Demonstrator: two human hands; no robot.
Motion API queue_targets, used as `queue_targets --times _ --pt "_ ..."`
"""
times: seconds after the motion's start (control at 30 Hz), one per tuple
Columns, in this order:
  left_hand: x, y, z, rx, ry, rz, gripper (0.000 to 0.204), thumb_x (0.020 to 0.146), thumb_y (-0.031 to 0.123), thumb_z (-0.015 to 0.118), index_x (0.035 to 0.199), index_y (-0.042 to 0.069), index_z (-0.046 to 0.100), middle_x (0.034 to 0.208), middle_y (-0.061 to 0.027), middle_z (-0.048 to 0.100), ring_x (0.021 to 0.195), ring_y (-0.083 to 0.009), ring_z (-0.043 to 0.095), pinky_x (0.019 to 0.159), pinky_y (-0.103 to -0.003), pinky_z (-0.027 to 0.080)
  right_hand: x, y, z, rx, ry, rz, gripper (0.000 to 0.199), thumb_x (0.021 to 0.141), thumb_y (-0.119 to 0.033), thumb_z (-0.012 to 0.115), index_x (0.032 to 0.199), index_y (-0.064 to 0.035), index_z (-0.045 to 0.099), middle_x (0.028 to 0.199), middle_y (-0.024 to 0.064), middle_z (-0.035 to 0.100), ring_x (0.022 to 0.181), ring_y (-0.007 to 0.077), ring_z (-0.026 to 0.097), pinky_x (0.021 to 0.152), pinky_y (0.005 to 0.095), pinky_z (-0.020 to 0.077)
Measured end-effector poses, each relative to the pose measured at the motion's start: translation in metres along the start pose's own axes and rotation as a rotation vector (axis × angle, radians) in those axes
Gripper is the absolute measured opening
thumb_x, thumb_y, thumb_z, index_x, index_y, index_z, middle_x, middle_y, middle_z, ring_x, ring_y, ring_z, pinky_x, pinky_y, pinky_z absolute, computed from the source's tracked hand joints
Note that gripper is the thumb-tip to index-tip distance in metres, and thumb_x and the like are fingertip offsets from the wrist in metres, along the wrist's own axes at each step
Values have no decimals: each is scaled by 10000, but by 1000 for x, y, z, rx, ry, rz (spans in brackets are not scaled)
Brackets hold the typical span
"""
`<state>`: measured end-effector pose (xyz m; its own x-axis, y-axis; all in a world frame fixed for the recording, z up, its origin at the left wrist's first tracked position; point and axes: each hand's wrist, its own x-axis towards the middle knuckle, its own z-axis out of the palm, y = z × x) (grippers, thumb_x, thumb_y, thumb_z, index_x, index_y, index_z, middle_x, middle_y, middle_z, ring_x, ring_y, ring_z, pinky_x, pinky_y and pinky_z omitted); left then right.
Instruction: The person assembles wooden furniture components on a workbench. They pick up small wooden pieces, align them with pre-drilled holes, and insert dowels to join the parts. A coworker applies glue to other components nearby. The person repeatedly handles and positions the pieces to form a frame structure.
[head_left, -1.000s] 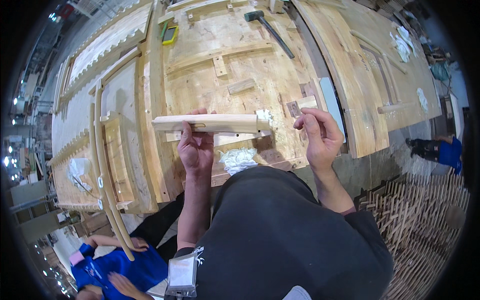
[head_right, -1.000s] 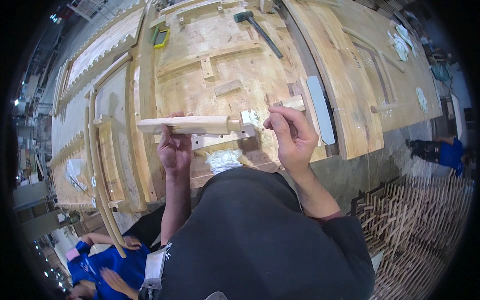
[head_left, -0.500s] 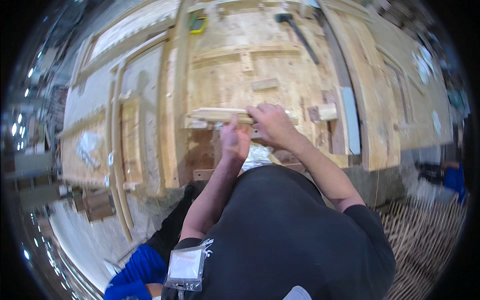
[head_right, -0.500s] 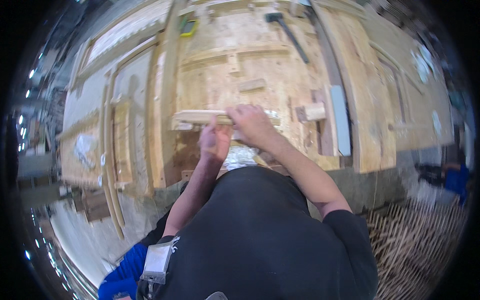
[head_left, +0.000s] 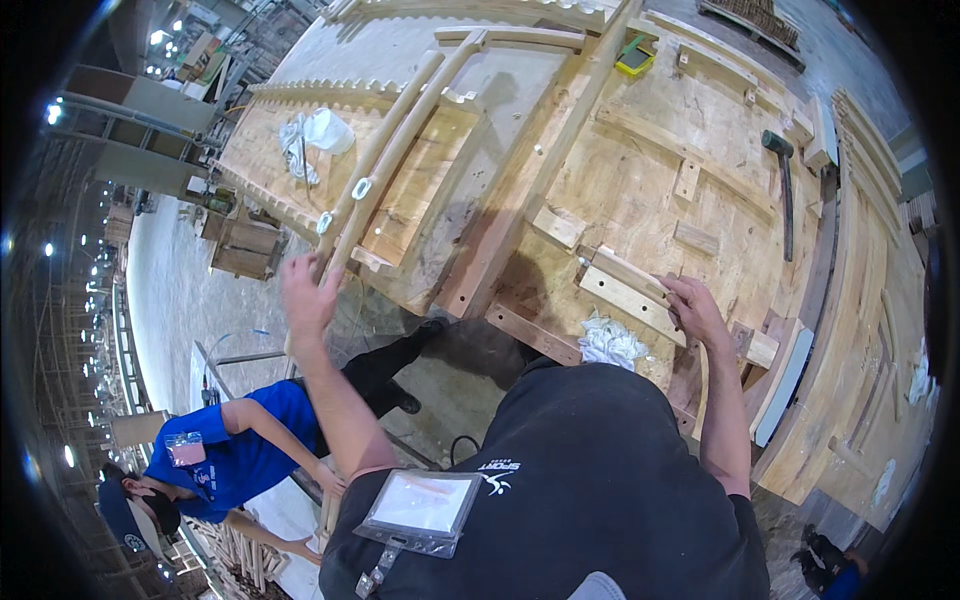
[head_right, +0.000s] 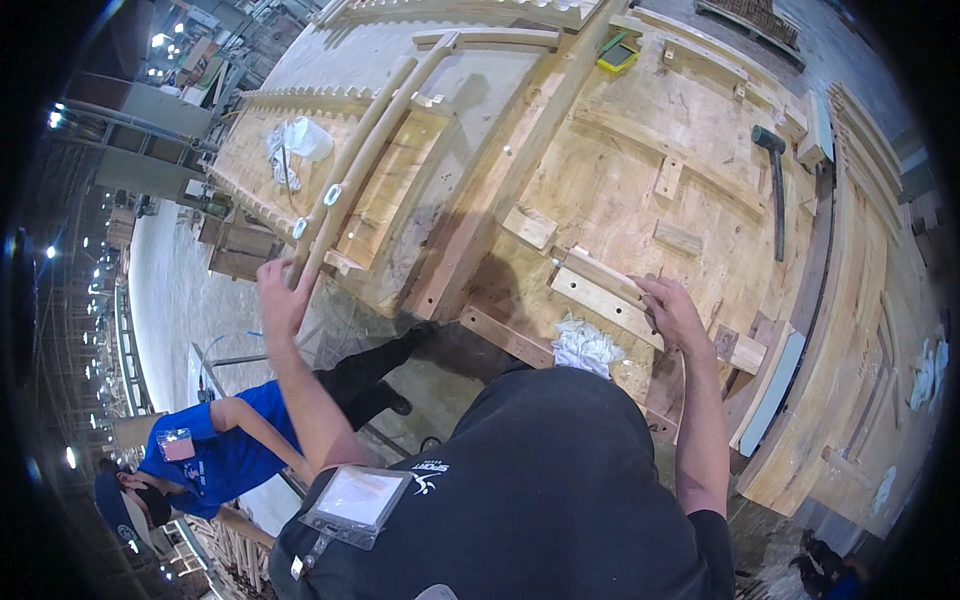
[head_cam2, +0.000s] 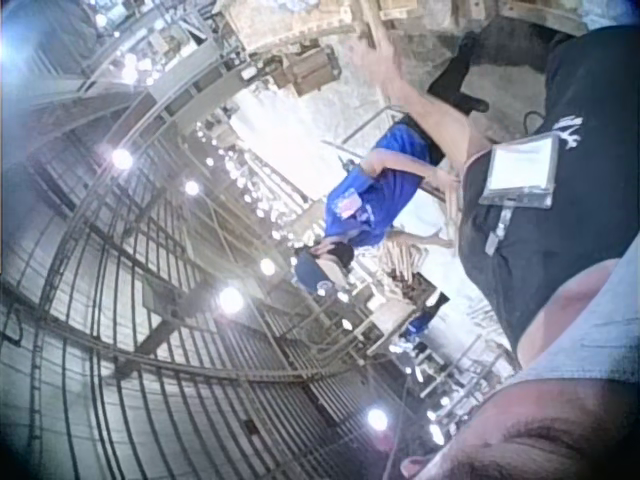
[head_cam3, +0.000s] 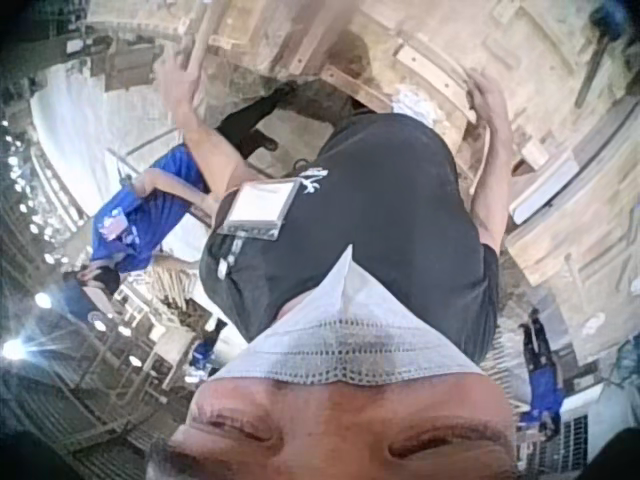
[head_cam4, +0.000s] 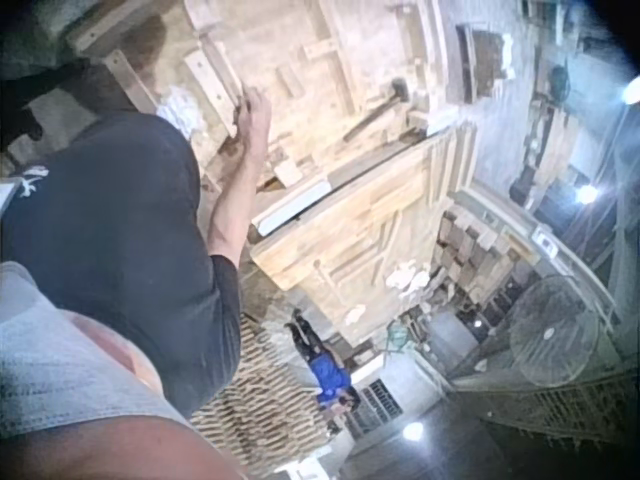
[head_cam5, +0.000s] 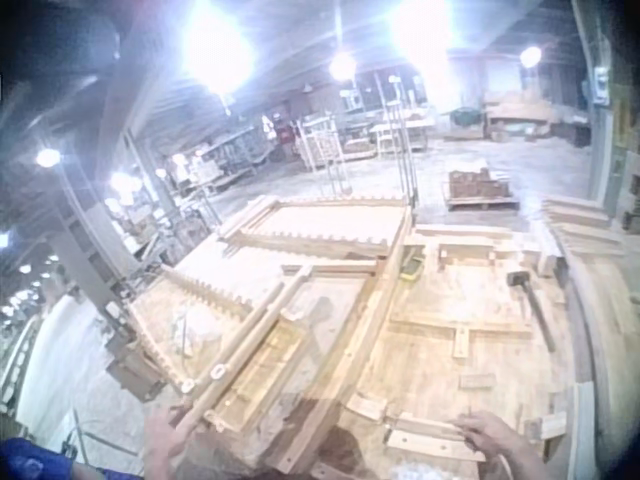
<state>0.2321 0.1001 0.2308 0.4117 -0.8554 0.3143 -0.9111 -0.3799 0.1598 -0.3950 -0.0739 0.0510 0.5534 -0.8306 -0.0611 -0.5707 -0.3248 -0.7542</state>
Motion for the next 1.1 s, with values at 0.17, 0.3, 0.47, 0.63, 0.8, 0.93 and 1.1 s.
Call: queue_targets --times 0.17,0.3,0.47,0.63,0.8,0.93,1.1 --pt "-1 -69 8 -171 -438 10 574 737 336 909 1222 75 749 1090 -174 609 1115 -384 631 959 -487 530 13 -3 -4 13 -24 -53 365 917 -44 614 1256 -48 748 1000 201 708 977 410 657 892 477 522" --pt "9 -51 13 -321 -428 -104 411 694 226 855 1035 8 783 1007 -164 600 938 -344 629 842 -419 522 10 -6 4 -8 50 -20 353 892 -37 614 1210 -54 766 948 192 711 938 421 662 866 495 524" --pt "0 -35 1 -156 -185 56 289 675 101 776 950 10 773 942 -119 569 846 -289 611 721 -391 484 1 1 22 -178 218 -33 367 851 -68 658 1196 -95 778 999 161 730 952 391 661 870 491 523" --pt "-10 62 -34 -523 -100 99 256 691 52 781 942 10 749 903 -76 542 825 -228 569 708 -349 451 -4 -22 20 -320 386 -35 326 926 -129 679 1237 -72 759 1061 146 743 990 367 673 892 476 528" --pt "-40 181 1 -616 -335 108 271 711 57 835 946 14 707 923 -48 599 916 -197 600 800 -338 483 5 -101 15 483 209 72 349 1055 -214 668 1350 -30 698 1211 109 741 1134 216 683 965 366 543" --pt "-77 295 76 -916 -512 326 318 710 51 843 1017 1 774 965 -91 626 911 -215 620 777 -349 502 12 -172 35 924 263 -9 377 1068 -152 659 1405 -1 585 1095 77 720 1057 164 685 951 333 560" --pt "-88 343 134 -1435 -896 -139 221 924 182 858 1009 -3 771 901 61 645 715 -3 479 618 -216 402 3 -126 21 1156 731 482 190 1050 -113 666 1201 -24 594 934 56 657 807 144 672 718 321 590"
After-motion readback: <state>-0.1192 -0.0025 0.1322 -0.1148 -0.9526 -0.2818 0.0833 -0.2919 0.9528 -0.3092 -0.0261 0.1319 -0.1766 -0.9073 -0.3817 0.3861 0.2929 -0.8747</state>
